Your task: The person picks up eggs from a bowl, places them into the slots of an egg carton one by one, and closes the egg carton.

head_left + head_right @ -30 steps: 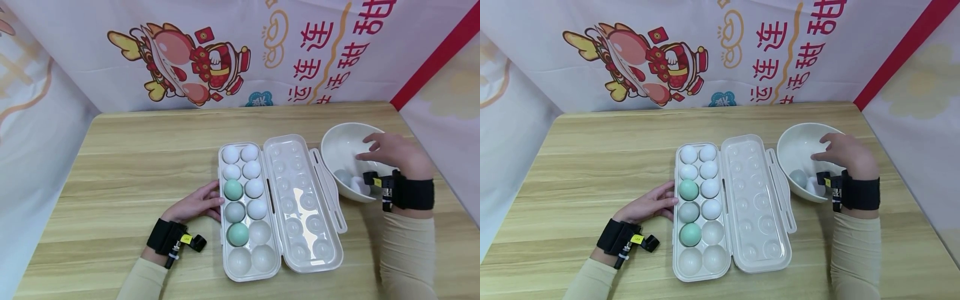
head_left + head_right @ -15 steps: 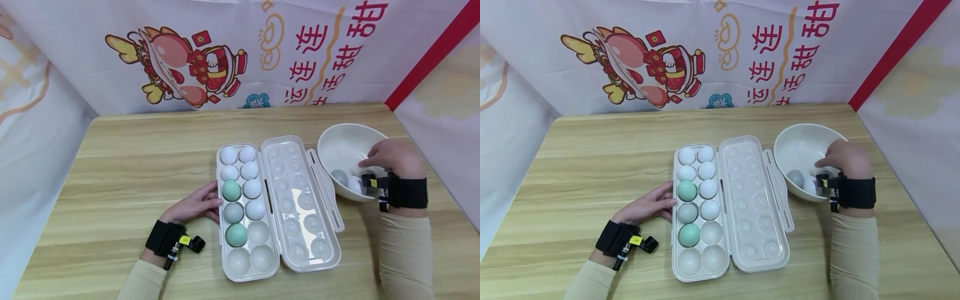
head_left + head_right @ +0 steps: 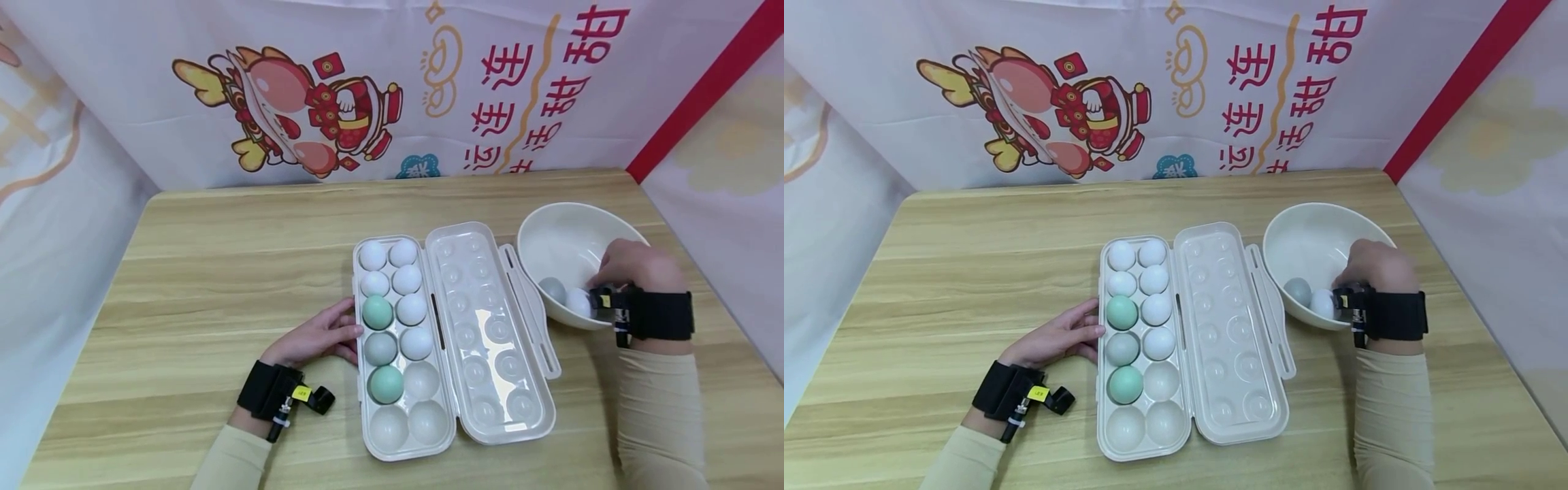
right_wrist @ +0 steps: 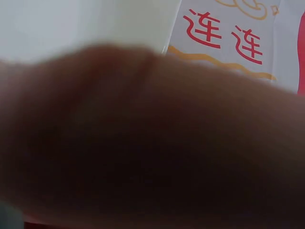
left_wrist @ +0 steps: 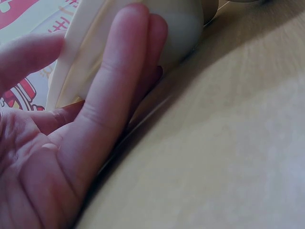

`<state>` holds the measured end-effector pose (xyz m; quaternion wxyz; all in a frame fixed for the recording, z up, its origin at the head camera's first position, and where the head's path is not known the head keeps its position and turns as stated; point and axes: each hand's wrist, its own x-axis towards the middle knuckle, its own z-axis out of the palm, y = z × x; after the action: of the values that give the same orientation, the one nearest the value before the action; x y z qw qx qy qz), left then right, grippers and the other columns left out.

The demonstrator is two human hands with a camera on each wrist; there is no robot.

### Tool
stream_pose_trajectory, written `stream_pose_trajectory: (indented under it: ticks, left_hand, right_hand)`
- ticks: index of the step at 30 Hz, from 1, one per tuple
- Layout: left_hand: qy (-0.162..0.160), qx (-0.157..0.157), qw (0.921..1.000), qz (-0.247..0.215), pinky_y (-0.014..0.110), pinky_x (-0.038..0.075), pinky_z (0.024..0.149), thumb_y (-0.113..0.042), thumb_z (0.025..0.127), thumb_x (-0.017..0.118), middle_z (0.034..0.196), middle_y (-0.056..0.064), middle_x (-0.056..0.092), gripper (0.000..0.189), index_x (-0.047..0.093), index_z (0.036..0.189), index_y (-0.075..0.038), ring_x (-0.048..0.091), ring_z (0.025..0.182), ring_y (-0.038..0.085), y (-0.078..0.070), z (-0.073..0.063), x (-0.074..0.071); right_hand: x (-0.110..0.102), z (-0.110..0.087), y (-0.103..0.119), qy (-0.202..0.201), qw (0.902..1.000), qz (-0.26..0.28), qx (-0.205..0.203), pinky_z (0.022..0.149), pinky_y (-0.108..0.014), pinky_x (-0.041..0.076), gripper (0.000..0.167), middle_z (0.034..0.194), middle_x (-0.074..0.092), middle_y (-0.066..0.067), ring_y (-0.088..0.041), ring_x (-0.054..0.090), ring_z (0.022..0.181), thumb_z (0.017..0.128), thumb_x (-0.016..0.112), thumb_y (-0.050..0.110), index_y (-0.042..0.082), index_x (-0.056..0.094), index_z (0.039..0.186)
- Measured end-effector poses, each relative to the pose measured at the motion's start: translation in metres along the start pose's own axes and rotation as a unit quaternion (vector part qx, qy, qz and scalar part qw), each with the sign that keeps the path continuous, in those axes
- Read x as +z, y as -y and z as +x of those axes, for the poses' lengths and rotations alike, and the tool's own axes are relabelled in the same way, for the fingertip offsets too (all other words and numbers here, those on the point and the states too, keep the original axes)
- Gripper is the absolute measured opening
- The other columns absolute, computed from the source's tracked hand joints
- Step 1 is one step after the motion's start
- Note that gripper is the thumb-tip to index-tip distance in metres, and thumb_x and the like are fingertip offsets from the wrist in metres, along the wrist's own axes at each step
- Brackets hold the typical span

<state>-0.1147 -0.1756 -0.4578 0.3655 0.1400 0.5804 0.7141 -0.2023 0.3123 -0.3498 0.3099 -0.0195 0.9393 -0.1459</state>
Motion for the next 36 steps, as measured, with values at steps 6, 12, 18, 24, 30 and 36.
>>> stream_pose_trajectory:
  ticks: [6,12,18,24,30,36]
  left_hand:
    - [-0.001,0.000,1.0000,0.001,0.049,0.056,0.079,-0.010,0.101,0.049,0.122,0.026,0.054,0.061,0.016,0.152,-0.003,0.064,0.092,0.036,0.001,0.000,0.000]
    - [0.001,-0.001,1.0000,0.000,0.050,0.056,0.079,-0.010,0.101,0.049,0.122,0.026,0.054,0.061,0.015,0.152,-0.003,0.064,0.093,0.036,0.000,0.001,0.000]
    - [0.008,0.005,1.0000,0.002,0.049,0.056,0.079,-0.009,0.102,0.049,0.120,0.026,0.054,0.061,0.015,0.152,-0.003,0.064,0.095,0.034,0.001,0.001,-0.001]
    - [0.012,0.012,0.9999,-0.001,0.050,0.056,0.079,-0.010,0.102,0.049,0.119,0.024,0.055,0.059,0.017,0.151,-0.002,0.064,0.095,0.033,0.004,0.001,-0.002]
    - [0.010,0.013,0.9998,-0.005,0.051,0.056,0.079,-0.010,0.101,0.050,0.118,0.023,0.057,0.059,0.018,0.150,-0.002,0.065,0.094,0.033,0.005,0.001,-0.002]
    - [0.005,0.009,0.9999,-0.003,0.051,0.056,0.079,-0.010,0.101,0.050,0.118,0.023,0.057,0.058,0.020,0.150,-0.003,0.064,0.094,0.033,0.005,0.001,-0.001]
  right_hand:
    - [0.002,0.000,0.000,-0.002,0.9999,-0.008,0.011,0.056,-0.031,0.037,0.029,0.068,0.052,-0.010,-0.025,0.048,0.065,0.083,0.071,0.025,0.000,0.060,0.074]
    - [0.004,0.000,-0.001,-0.006,0.9998,-0.011,0.012,0.054,-0.031,0.035,0.031,0.064,0.050,-0.008,-0.024,0.047,0.061,0.082,0.070,0.027,0.003,0.057,0.068]
    - [0.004,-0.001,-0.001,-0.008,0.9998,-0.003,0.018,0.054,-0.031,0.036,0.030,0.064,0.050,-0.008,-0.024,0.048,0.061,0.083,0.070,0.026,0.003,0.058,0.069]
    - [0.002,-0.001,0.001,-0.029,0.9995,-0.008,0.011,0.051,-0.030,0.036,0.030,0.061,0.050,-0.007,-0.022,0.047,0.058,0.083,0.070,0.023,0.003,0.059,0.064]
    - [-0.001,-0.007,0.009,-0.044,0.9984,-0.014,0.033,0.052,-0.033,0.041,0.028,0.068,0.054,-0.013,-0.027,0.050,0.064,0.084,0.070,0.024,-0.003,0.065,0.078]
    - [-0.004,-0.012,0.012,-0.068,0.9972,-0.023,0.022,0.053,-0.034,0.044,0.031,0.071,0.058,-0.013,-0.029,0.051,0.067,0.083,0.070,0.026,-0.006,0.067,0.085]
